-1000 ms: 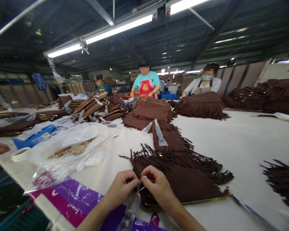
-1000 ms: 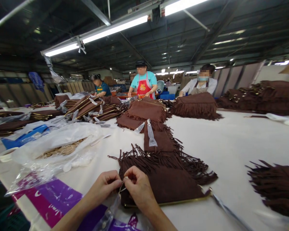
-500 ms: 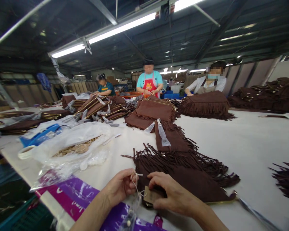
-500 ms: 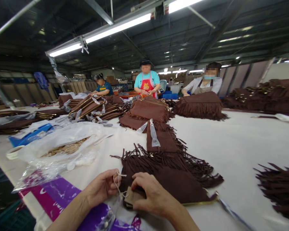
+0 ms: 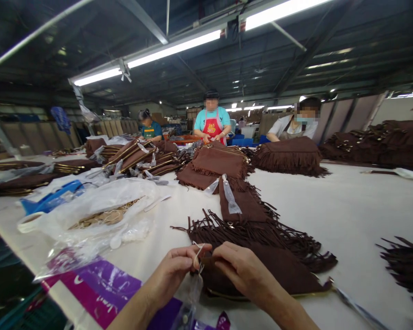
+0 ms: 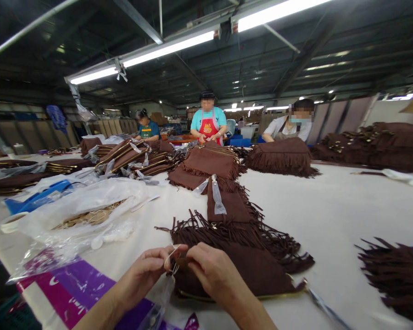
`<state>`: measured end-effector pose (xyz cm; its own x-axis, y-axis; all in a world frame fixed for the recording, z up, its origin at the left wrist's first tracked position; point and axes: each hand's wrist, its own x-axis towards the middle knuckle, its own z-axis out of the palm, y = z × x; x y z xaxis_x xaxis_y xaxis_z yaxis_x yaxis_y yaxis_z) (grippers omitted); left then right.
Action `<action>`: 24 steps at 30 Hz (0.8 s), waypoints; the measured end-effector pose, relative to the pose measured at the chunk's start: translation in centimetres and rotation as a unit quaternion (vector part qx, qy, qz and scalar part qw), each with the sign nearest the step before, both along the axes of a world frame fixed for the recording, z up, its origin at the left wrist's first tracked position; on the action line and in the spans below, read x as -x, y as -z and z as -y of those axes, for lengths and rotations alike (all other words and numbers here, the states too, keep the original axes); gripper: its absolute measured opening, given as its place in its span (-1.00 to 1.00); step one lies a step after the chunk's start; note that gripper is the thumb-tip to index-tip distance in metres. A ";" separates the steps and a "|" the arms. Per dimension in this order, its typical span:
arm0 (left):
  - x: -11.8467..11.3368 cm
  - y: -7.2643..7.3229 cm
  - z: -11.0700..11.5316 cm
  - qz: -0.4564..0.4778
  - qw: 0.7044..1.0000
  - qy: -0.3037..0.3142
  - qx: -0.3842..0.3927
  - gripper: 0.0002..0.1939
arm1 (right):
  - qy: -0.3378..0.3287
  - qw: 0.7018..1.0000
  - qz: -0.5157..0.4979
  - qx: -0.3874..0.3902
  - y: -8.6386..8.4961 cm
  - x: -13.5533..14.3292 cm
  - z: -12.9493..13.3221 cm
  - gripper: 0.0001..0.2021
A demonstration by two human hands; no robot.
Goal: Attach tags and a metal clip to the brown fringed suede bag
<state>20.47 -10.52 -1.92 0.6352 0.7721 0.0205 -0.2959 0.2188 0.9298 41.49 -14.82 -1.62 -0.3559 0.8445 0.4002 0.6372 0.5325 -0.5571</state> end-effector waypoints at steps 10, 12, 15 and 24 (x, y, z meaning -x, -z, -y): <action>-1.9 0.3 0.6 -0.231 0.922 -0.053 -0.306 -0.75 | 0.040 0.997 -0.034 -0.054 0.4 2.0 0.7 -0.75; -1.7 0.7 0.4 -0.239 0.928 -0.065 -0.278 -0.75 | 0.070 0.986 -0.146 -0.033 1.0 1.8 0.7 -0.83; -1.1 1.3 -0.1 -0.180 0.968 -0.090 -0.152 -0.83 | 0.117 0.960 -0.254 0.027 2.1 1.1 0.4 -0.89; 2.4 1.5 -3.9 0.073 0.927 -0.327 0.167 -0.85 | 0.022 0.995 -0.072 0.059 1.9 0.4 1.5 -0.91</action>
<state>18.09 -6.60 -3.40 0.0373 0.9701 -0.2397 -0.5846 0.2157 0.7821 41.06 -16.30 -3.49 -0.2630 0.9022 0.3419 0.5683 0.4313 -0.7007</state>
